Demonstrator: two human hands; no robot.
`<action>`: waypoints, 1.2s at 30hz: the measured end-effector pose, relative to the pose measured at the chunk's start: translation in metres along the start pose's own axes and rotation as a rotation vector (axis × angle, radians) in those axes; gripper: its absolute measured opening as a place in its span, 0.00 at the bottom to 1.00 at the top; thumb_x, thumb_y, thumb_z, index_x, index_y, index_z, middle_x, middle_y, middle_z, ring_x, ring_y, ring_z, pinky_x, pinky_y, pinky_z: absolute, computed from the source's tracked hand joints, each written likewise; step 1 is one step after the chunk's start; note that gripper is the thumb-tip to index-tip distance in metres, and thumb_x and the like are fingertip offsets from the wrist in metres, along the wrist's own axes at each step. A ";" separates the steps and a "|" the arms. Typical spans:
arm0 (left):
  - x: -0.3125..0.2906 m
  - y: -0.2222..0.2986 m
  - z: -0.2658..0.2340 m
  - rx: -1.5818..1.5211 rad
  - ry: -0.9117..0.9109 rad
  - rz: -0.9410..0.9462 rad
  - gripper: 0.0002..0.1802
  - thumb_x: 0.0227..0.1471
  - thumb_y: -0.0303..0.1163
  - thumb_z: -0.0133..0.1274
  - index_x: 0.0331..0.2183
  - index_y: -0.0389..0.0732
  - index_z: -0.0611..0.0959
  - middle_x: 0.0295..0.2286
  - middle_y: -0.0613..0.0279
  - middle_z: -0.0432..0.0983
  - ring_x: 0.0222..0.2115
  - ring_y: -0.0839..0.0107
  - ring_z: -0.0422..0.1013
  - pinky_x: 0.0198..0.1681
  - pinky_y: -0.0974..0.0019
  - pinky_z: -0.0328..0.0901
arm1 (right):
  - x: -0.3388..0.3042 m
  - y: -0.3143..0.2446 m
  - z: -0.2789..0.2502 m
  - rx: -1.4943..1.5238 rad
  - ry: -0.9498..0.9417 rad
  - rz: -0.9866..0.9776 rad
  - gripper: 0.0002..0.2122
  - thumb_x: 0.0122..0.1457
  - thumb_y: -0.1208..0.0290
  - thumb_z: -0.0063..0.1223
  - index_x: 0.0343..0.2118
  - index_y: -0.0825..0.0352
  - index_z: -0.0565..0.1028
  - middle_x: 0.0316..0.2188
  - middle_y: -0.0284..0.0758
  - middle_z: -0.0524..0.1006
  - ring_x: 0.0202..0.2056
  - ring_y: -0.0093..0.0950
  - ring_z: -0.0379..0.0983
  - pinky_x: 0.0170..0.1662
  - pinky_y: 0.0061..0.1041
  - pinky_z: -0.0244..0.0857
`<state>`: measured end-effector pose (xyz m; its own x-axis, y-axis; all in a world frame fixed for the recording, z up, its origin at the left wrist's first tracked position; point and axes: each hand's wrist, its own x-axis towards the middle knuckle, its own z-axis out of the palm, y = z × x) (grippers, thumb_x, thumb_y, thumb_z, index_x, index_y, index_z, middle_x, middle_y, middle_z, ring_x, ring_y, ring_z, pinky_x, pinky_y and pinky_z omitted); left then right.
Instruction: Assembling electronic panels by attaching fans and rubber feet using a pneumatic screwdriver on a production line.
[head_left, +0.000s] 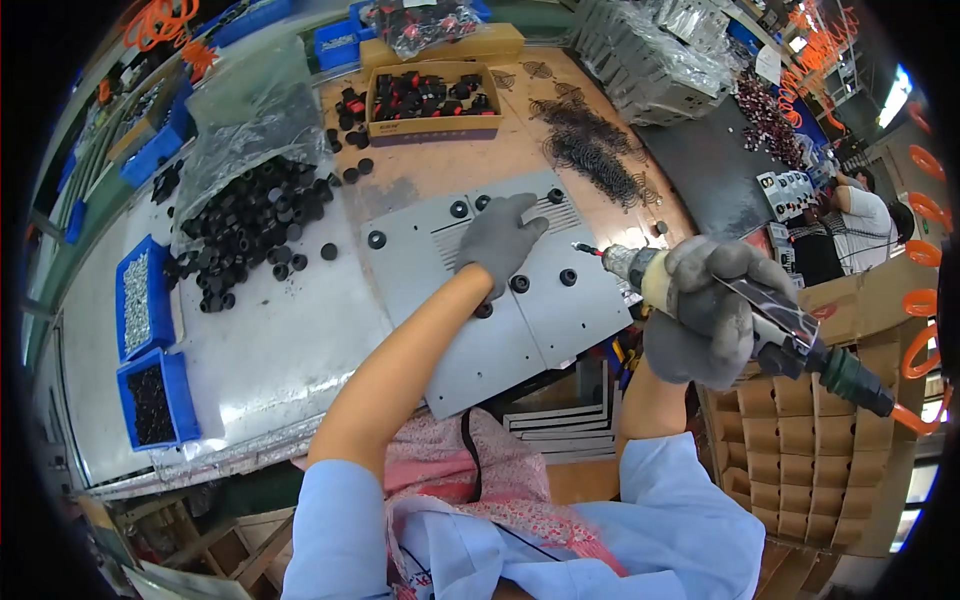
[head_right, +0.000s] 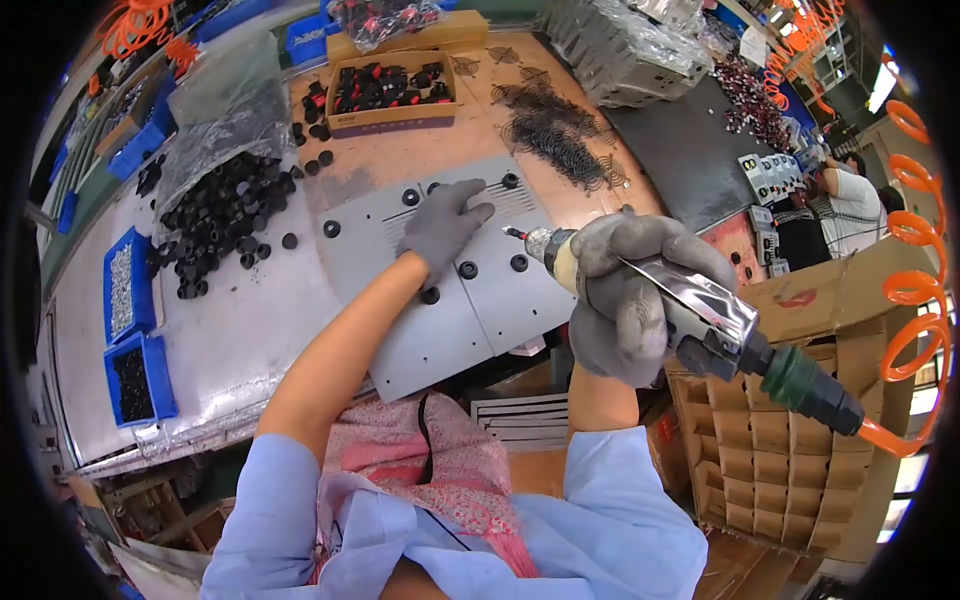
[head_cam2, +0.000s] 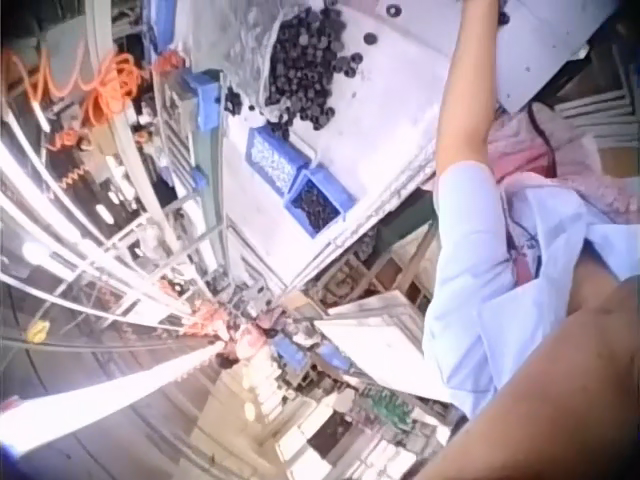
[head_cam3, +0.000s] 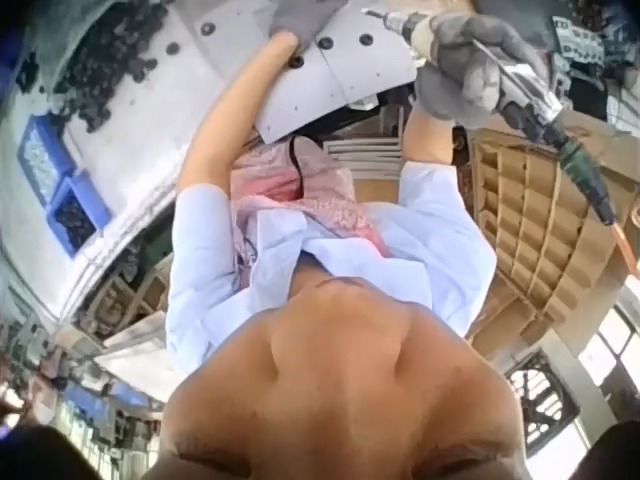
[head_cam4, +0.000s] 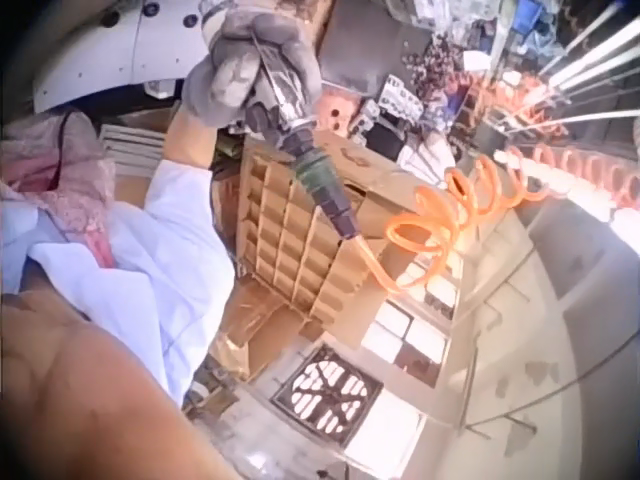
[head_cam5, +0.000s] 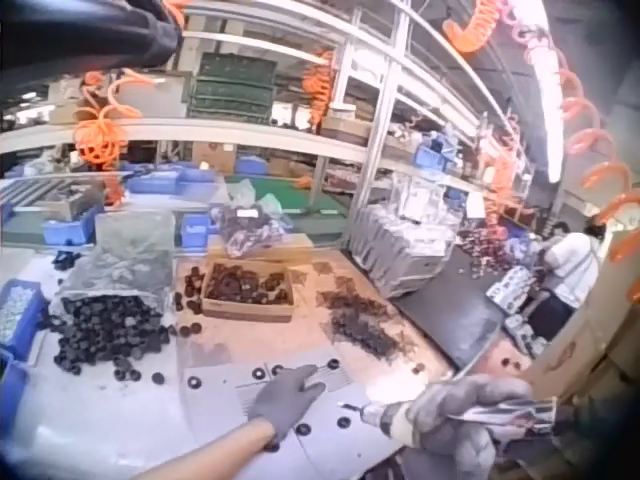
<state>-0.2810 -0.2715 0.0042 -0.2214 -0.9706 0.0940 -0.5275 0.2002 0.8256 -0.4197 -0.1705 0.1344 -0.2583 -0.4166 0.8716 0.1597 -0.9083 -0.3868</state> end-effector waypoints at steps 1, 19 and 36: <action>0.012 0.003 0.008 0.083 0.017 -0.028 0.27 0.51 0.48 0.53 0.49 0.44 0.77 0.39 0.51 0.74 0.42 0.58 0.71 0.47 0.58 0.64 | -0.001 0.002 -0.001 -0.076 0.048 0.036 0.21 0.52 0.67 0.46 0.50 0.62 0.67 0.37 0.40 0.76 0.26 0.28 0.68 0.34 0.31 0.65; 0.074 0.009 0.041 0.296 -0.014 -0.021 0.15 0.55 0.45 0.47 0.39 0.49 0.81 0.37 0.56 0.75 0.38 0.55 0.73 0.41 0.56 0.67 | 0.013 0.164 -0.035 -0.241 0.127 0.361 0.08 0.53 0.86 0.49 0.36 0.72 0.71 0.27 0.35 0.75 0.25 0.19 0.72 0.27 0.17 0.67; 0.079 0.010 0.043 0.314 -0.021 -0.015 0.16 0.56 0.46 0.46 0.39 0.48 0.80 0.35 0.55 0.76 0.36 0.53 0.74 0.39 0.55 0.68 | 0.013 0.186 -0.050 -0.262 0.214 0.356 0.06 0.52 0.84 0.50 0.34 0.74 0.73 0.26 0.38 0.77 0.23 0.23 0.74 0.26 0.20 0.69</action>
<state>-0.3392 -0.3400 -0.0045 -0.2273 -0.9714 0.0691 -0.7576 0.2209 0.6142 -0.4412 -0.3467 0.0585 -0.4258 -0.6770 0.6003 0.0357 -0.6756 -0.7364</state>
